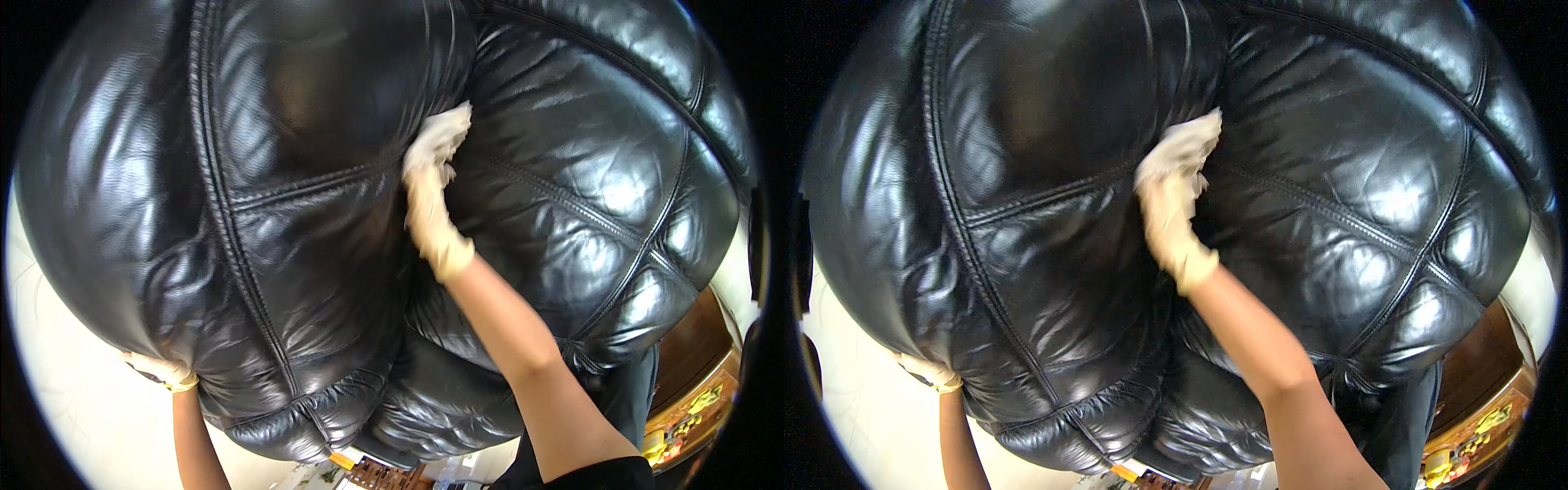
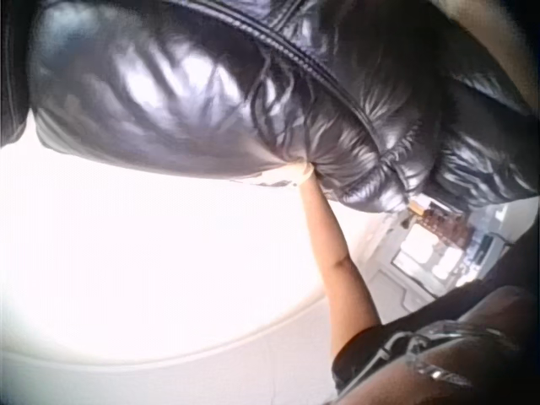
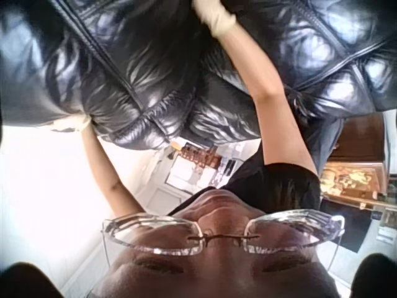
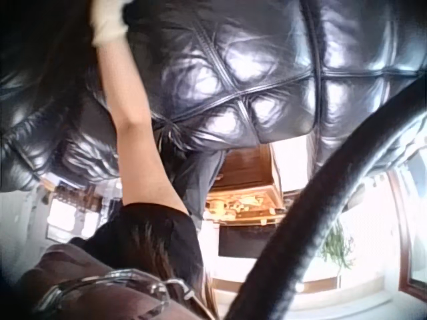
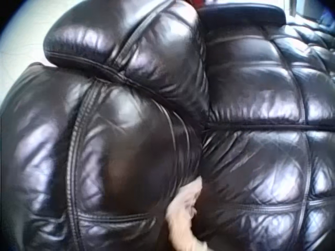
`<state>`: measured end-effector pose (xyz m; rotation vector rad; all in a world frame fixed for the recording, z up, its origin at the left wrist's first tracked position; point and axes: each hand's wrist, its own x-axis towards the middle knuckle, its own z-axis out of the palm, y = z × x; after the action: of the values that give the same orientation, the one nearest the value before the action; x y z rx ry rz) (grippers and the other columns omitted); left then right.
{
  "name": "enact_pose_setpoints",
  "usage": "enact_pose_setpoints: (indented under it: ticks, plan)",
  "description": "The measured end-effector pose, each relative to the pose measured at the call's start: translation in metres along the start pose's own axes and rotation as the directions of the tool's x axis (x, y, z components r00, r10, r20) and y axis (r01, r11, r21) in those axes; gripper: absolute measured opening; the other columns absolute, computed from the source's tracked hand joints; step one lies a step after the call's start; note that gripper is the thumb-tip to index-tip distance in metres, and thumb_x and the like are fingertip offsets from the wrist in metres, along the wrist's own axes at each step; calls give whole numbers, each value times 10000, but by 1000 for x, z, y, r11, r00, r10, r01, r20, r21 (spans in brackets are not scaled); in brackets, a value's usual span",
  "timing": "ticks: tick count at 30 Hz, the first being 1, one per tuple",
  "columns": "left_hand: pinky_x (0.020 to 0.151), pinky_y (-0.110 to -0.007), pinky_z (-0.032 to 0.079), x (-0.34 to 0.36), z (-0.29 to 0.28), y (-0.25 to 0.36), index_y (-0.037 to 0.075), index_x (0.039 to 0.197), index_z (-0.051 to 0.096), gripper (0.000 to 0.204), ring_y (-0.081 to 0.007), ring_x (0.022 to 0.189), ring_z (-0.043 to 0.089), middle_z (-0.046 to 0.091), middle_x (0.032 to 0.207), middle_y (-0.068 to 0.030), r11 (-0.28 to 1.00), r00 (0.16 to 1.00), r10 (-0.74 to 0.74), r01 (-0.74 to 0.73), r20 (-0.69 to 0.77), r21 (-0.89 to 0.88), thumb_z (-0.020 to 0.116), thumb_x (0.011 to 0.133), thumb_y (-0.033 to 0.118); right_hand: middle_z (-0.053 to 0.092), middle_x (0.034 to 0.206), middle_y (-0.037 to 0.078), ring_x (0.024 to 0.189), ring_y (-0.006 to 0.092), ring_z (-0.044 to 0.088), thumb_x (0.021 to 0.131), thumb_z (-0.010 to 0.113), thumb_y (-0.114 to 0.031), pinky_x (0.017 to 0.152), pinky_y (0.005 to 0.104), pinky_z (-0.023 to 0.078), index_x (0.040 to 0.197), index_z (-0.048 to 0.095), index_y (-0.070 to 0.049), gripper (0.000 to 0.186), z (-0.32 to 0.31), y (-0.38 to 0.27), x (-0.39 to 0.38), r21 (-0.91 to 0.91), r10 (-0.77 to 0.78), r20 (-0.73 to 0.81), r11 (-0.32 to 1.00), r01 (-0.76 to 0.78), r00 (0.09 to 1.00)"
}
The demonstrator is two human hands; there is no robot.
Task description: The person applies a cleaning solution from a bottle onto a cloth and wipes the surface of a black leather sofa. They systematically clean the seat cushions, backrest, and armrests using circular and linear motions.
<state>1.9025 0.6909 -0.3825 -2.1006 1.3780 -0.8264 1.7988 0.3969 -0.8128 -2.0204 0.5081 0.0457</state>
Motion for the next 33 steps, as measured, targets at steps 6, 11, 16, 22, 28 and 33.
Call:
enact_pose_setpoints:
  ticks: [6, 11, 16, 22, 28, 33]
  plan:
    - [1162, -530, 392, -42, -15, -15, -12, 1584, 250, 1331, -449, 1420, 427, 396, 1541, -305, 938, 936, -345, 343, 70, 49, 957, 493, 273, 379, 1538, 322, 1404, 428, 416, 1042, 485, -265, 1199, 496, 306, 1493, 387, 106, 591, -76, -107, -30, 289, -389, -99, 869, 400, 916]
    - [1036, -546, 485, -34, -4, 0, -1, 1504, 404, 1199, -511, 1213, 580, 510, 1431, -340, 910, 905, -415, 411, 95, 61, 1002, 492, 238, 423, 1484, 330, 1367, 421, 441, 1011, 515, -224, 1191, 501, 319, 1440, 464, 107, 544, -99, -60, 66, -21, -43, -225, 999, 40, 973]
    - [1266, -421, 241, 25, -10, 33, -29, 1600, 290, 761, -363, 1519, 341, 335, 1649, -234, 624, 634, -748, 773, 196, -117, 340, 1078, 523, 512, 1360, 340, 1280, 434, 505, 959, 570, -194, 1145, 499, 371, 1340, 576, 92, 477, -95, -138, -103, -468, -287, 240, 803, 369, 927]
    - [1281, -450, 172, 61, -17, 47, -47, 1608, 260, 789, -359, 1549, 277, 287, 1672, -225, 584, 621, -751, 784, 227, -210, 249, 1081, 541, 660, 1045, 137, 992, 367, 620, 856, 694, -230, 927, 577, 436, 948, 704, -120, 143, -126, -193, -29, 25, -630, -14, 776, 630, 777]
    - [1251, -460, 256, 50, -9, 39, -81, 1566, 334, 727, -398, 1500, 373, 394, 1608, -256, 770, 799, -597, 597, 76, -226, 259, 1097, 470, 663, 990, 223, 1008, 446, 599, 932, 638, -215, 1105, 670, 337, 940, 686, 1, 221, -101, -175, -101, 245, -552, -142, 785, 569, 822]
    - [1245, -452, 270, 55, -14, 39, -61, 1559, 364, 690, -393, 1494, 386, 414, 1595, -251, 790, 807, -586, 589, 73, -170, 251, 1103, 444, 670, 1114, 157, 1100, 314, 599, 1031, 532, -157, 1031, 441, 431, 1079, 666, 25, 232, -138, -110, -218, 809, -461, 533, 524, -267, 710]
